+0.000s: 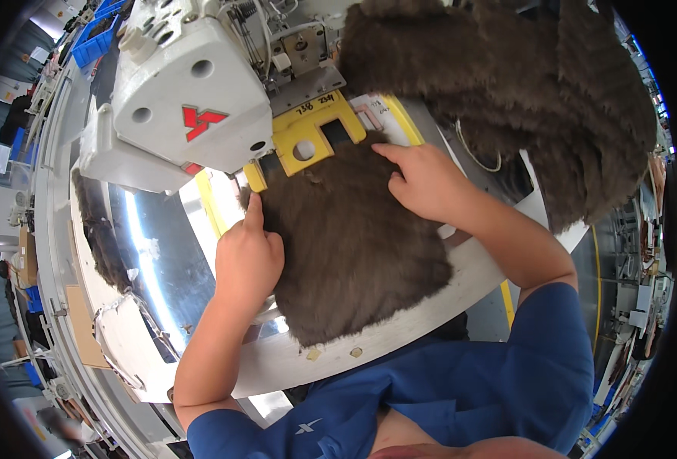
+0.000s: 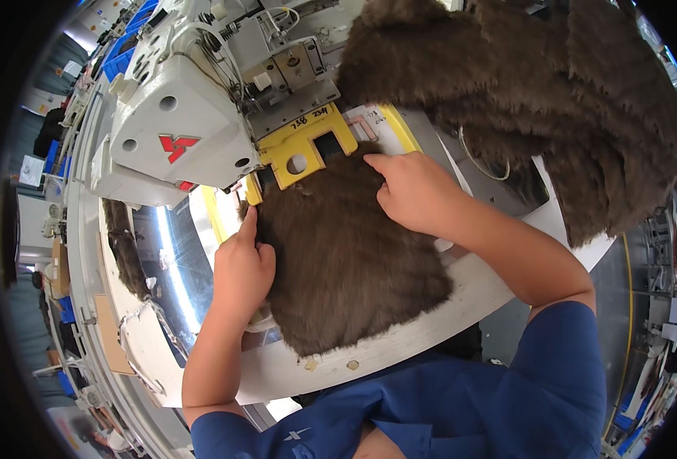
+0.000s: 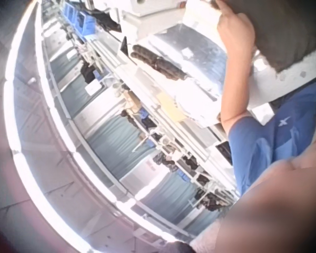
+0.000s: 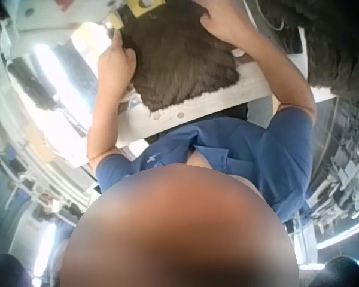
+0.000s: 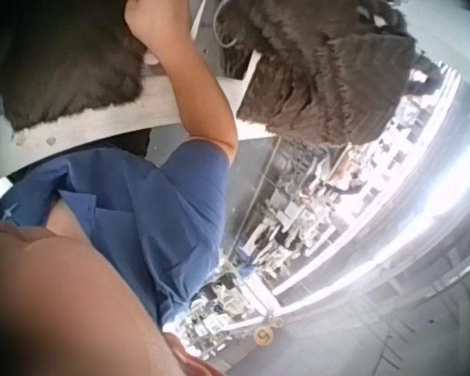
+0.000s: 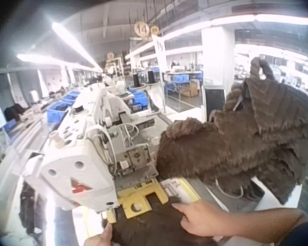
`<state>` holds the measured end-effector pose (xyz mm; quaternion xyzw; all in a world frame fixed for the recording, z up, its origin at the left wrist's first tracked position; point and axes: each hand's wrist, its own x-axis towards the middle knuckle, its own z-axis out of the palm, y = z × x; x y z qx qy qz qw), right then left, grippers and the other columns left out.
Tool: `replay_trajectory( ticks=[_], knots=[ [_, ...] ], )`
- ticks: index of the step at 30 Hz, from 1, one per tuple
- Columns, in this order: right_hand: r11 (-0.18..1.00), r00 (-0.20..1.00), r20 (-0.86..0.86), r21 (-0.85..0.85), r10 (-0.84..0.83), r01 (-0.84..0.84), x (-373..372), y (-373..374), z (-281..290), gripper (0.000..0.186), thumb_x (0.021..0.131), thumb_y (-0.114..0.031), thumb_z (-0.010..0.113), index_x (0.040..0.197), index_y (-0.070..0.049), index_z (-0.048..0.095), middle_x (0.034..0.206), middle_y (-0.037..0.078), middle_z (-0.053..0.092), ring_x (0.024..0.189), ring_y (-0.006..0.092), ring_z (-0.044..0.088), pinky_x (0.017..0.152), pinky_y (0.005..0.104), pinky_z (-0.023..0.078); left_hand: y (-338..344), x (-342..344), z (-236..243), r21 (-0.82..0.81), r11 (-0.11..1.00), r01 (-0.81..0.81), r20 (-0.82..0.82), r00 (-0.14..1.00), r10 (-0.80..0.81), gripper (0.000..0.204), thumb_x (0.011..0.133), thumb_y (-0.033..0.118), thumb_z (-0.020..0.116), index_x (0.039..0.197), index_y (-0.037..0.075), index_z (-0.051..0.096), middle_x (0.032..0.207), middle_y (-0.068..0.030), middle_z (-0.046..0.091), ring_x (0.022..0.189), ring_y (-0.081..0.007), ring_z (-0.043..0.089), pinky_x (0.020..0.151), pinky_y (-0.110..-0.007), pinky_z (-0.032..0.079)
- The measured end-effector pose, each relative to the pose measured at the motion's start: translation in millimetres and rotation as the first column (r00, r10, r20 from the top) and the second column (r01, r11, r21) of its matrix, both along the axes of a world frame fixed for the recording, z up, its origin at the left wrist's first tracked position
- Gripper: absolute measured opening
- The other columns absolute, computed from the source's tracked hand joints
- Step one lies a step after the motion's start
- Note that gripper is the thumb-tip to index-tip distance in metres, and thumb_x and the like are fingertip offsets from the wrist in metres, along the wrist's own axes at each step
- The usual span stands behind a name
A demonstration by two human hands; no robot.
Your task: Sewing pieces of brown textured fur fabric using an industrial sewing machine.
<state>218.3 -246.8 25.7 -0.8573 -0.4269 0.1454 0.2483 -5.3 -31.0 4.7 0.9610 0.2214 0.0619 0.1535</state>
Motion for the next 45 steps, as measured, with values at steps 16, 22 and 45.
replay_trajectory(
  ticks=[16,22,45],
  knots=[
    [0.997,0.997,0.034,0.017,-0.073,0.072,30.8,32.3,-4.5,0.052,0.089,-0.010,0.063,0.140,-0.005,0.068,0.103,0.027,0.076,0.099,0.0434,0.073,0.091,0.0496,0.058,21.1,28.2,-5.6,-0.016,0.992,-0.128,0.000,0.992,0.128,0.060,0.088,0.004,0.057,0.146,-0.009,0.057,0.086,-0.0300,0.073,0.080,-0.0469,0.073,0.077,-0.055,0.059],
    [0.998,0.998,-0.014,-0.018,-0.060,0.060,37.5,35.5,-3.1,0.064,0.090,-0.013,0.063,0.152,-0.004,0.055,0.098,0.027,0.075,0.095,0.0449,0.073,0.087,0.0515,0.058,24.3,32.0,-1.8,0.000,0.980,-0.201,-0.069,0.977,0.200,0.062,0.087,0.008,0.059,0.146,-0.011,0.055,0.081,-0.0303,0.071,0.078,-0.0476,0.072,0.075,-0.055,0.058],
    [0.998,0.991,0.117,-0.034,0.058,-0.055,32.2,34.1,-9.9,0.057,0.087,-0.009,0.063,0.142,0.008,0.061,0.101,0.030,0.073,0.094,0.0478,0.072,0.084,0.0553,0.058,23.9,24.6,-9.2,0.085,0.995,-0.045,-0.024,0.999,0.047,0.059,0.084,0.005,0.062,0.137,-0.020,0.058,0.077,-0.0265,0.071,0.066,-0.0401,0.072,0.067,-0.049,0.060]
  ],
)
